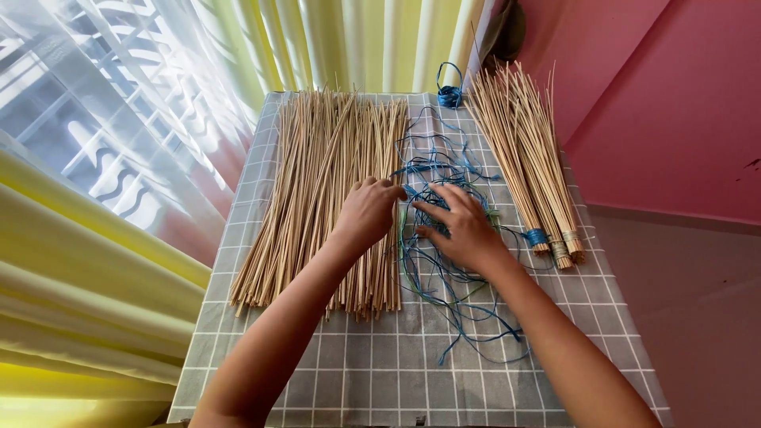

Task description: Gathering and bundling thin wooden sticks on a table and securing them with blue string.

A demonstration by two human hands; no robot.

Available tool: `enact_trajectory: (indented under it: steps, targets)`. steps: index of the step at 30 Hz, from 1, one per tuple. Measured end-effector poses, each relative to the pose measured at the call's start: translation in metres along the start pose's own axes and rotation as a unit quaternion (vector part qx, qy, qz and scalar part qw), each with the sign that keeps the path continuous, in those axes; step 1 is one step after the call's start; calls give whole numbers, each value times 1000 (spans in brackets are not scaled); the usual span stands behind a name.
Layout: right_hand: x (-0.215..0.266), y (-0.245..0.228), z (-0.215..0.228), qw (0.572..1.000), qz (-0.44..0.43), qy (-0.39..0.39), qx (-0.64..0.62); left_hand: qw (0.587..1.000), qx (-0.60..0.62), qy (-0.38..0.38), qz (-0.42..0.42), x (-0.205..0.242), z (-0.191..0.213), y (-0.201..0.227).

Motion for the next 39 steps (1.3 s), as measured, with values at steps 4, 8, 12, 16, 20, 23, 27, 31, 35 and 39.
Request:
enact_trajectory:
  steps: [4,8,12,16,20,23,27,31,35,39]
  targets:
    - [-17,-17,-13,1000,12,-17,0,999,-20,6,26,17,-21,-18]
    - [-25,3,-33,996,16,-33,82,998,-65,-21,-3,25,0,-8]
    - [-24,40,-41,991,-37,-27,123,997,-56,-59,-16,22,5,1]
    - [-19,63,-41,989,-70,-23,130,994,-80,-73,-19,19,4,6]
    - [-17,49,-30,992,-62,1,109,994,-95,-40,-20,16,-1,2]
    - [-24,21,-26,993,-13,17,114,994,-103,-34,-20,15,4,1]
    - [-34,10,-40,993,13,0,115,987,-154,-37,-21,16,7,3]
    - [-39,29,-44,994,-34,13,104,986,-161,-33,-7,15,-1,-8]
    - [-37,26,-31,995,-51,78,-44,988,-142,-34,44,19,-2,-22]
    - [-36,24,-33,975,-70,146,-151,990,-119,-23,74,19,-16,-32]
Point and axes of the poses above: each hand's wrist, its own x-axis away from the middle knuckle, its own z-axis out of the back of the hand, y = z × x, the point moved 7 cm from there along -x, towards the middle knuckle, and after that the axes turned 9 degrees about -x, right-handed, at the moved point
